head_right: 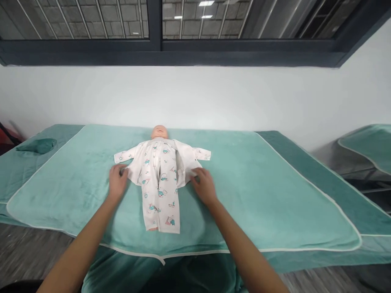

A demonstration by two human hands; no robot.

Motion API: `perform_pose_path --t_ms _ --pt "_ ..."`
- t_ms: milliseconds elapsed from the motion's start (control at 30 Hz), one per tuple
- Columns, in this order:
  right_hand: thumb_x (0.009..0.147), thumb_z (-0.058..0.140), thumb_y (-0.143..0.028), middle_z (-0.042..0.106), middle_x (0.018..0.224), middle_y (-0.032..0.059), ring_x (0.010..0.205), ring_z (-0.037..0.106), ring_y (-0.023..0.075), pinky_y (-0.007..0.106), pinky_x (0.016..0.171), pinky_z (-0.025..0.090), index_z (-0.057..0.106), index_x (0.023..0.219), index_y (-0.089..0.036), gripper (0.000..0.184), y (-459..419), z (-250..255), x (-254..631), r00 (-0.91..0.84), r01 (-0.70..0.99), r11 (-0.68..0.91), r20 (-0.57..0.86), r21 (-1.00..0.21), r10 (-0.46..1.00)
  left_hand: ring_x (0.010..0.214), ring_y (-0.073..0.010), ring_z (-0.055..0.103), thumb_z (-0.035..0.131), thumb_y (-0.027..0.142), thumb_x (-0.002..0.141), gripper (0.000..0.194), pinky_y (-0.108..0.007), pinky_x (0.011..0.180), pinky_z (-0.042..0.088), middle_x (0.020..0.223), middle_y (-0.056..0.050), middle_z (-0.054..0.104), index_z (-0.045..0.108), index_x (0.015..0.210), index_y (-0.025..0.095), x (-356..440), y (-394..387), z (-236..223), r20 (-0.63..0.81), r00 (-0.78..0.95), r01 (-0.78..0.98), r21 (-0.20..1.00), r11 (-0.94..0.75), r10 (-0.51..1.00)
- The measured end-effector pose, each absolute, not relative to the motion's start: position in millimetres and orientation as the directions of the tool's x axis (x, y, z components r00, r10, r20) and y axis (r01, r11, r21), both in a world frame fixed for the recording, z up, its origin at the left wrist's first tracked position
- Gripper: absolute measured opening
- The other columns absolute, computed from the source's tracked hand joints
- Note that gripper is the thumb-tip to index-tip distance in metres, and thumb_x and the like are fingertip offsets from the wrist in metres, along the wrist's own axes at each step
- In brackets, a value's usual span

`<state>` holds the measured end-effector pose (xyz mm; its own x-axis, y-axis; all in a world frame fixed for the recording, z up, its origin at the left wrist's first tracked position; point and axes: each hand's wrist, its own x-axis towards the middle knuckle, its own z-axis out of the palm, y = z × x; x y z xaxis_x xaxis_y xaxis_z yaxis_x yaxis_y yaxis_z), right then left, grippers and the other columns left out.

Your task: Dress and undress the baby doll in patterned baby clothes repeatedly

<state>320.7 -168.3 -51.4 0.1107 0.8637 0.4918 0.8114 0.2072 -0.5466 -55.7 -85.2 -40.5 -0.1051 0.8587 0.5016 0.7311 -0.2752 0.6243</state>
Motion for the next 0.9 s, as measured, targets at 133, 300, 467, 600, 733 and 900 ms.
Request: perform_pose_path --t_ms 133,300,467,600,733,900 --pt "0.092 0.057 -0.051 0.065 0.121 0.0204 0.113 0.059 0.0332 0.047 0.096 0.046 0.062 0.123 -0.014 0.049 -137.2 -45.6 350.6 0.45 0.839 -0.273 0.319 -0.471 0.834 0.124 -0.038 0.051 0.058 0.04 0.091 0.033 -0.055 0.105 0.041 0.13 -0.017 0.061 0.066 0.113 0.018 -49.8 -65.1 -38.8 0.393 -0.194 0.869 0.494 -0.028 0.899" --pt "0.084 0.065 -0.045 0.067 0.083 0.0104 0.091 0.064 0.028 0.038 0.081 0.046 0.064 0.082 -0.02 0.025 -115.7 -32.8 339.3 0.511 0.714 -0.365 0.088 -0.597 0.855 0.116 -0.0361 0.056 0.054 0.037 0.093 0.022 -0.052 0.097 0.044 0.116 -0.015 0.067 0.065 0.1 0.019 -44.7 -68.6 -40.2 0.42 -0.176 0.897 0.44 -0.03 0.89" --pt "0.082 0.056 -0.053 0.059 0.07 0.0015 0.08 0.06 0.0227 0.032 0.07 0.047 0.05 0.07 -0.024 0.032 -101.8 -13.1 311.7 0.448 0.417 -0.12 0.088 -0.901 0.89 0.103 -0.0338 0.063 0.043 0.038 0.098 0.027 -0.051 0.094 0.044 0.099 -0.014 0.069 0.062 0.099 0.019 -46.1 -72.8 -41.9 0.415 -0.205 0.868 0.495 -0.031 0.887" --pt "0.087 0.049 -0.06 0.061 0.081 -0.0006 0.076 0.059 0.0184 0.029 0.066 0.048 0.05 0.084 -0.025 0.035 -98.6 31.8 279.9 0.356 0.172 0.104 0.161 -0.98 0.921 0.094 -0.0295 0.066 0.041 0.037 0.099 0.025 -0.047 0.094 0.045 0.095 -0.011 0.07 0.059 0.098 0.02 -45.2 -74.7 -39.9 0.421 -0.252 0.818 0.574 -0.041 0.871" --pt "0.089 0.059 -0.044 0.066 0.091 0.002 0.08 0.059 0.0178 0.031 0.073 0.048 0.056 0.084 -0.023 0.021 -117.3 69.8 243.2 -0.182 0.397 0.307 0.254 -0.865 0.95 0.093 -0.0284 0.067 0.044 0.034 0.096 0.019 -0.046 0.094 0.046 0.093 -0.009 0.071 0.058 0.095 0.021 -45.8 -77.3 -36.4 0.414 -0.242 0.799 0.598 -0.062 0.877" --pt "0.089 0.063 -0.027 0.061 0.118 0.0093 0.09 0.061 0.0218 0.034 0.074 0.049 0.059 0.108 -0.023 0.02 -154.9 49.9 230.2 -0.236 0.801 0.372 0.323 -0.47 0.917 0.093 -0.0278 0.067 0.052 0.032 0.09 0.014 -0.044 0.091 0.048 0.096 -0.008 0.071 0.059 0.098 0.022 -48.8 -80.1 -39.4 0.353 -0.277 0.675 0.733 -0.08 0.894"
